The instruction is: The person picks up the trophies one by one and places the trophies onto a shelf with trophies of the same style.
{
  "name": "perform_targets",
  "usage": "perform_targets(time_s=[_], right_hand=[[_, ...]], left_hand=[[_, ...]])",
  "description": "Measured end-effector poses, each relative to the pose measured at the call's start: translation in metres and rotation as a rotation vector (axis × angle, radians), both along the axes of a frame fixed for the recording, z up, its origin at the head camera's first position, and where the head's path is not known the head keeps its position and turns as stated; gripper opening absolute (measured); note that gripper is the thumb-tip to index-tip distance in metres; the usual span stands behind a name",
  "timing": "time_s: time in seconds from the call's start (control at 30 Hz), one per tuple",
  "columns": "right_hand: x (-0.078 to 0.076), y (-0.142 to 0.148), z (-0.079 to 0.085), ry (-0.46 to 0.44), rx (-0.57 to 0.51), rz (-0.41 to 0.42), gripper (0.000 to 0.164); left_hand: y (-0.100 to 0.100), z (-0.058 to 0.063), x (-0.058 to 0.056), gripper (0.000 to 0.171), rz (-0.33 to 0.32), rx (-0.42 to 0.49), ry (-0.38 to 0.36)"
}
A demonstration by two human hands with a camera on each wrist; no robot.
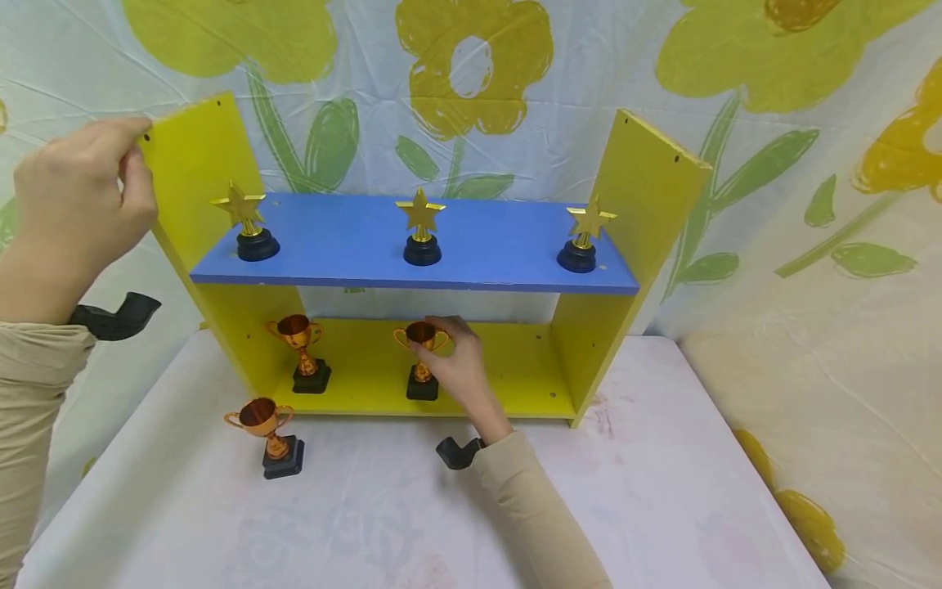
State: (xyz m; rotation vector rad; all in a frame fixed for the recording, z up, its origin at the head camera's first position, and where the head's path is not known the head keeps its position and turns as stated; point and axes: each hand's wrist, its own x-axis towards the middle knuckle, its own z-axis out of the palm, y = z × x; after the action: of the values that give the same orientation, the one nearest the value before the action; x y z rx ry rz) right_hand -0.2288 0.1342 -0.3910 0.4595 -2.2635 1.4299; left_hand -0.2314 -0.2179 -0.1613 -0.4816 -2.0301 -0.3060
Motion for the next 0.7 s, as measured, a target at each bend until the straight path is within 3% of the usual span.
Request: perform_targets(time_s=[0.23, 0.7], right_hand=[[0.0013, -0.0018, -0.0016, 0.001, -0.047, 0.008, 0.039], [-0.0012, -0.0018, -0.0001, -0.005, -0.040, 0.021, 0.040]], left_hand=[[0.0001, -0.0004, -0.0007, 0.039, -0.006, -0.005, 0.005], [-0.0011, 0.0008, 0.0003, 0.039, -0.003, -0.012, 0.001]])
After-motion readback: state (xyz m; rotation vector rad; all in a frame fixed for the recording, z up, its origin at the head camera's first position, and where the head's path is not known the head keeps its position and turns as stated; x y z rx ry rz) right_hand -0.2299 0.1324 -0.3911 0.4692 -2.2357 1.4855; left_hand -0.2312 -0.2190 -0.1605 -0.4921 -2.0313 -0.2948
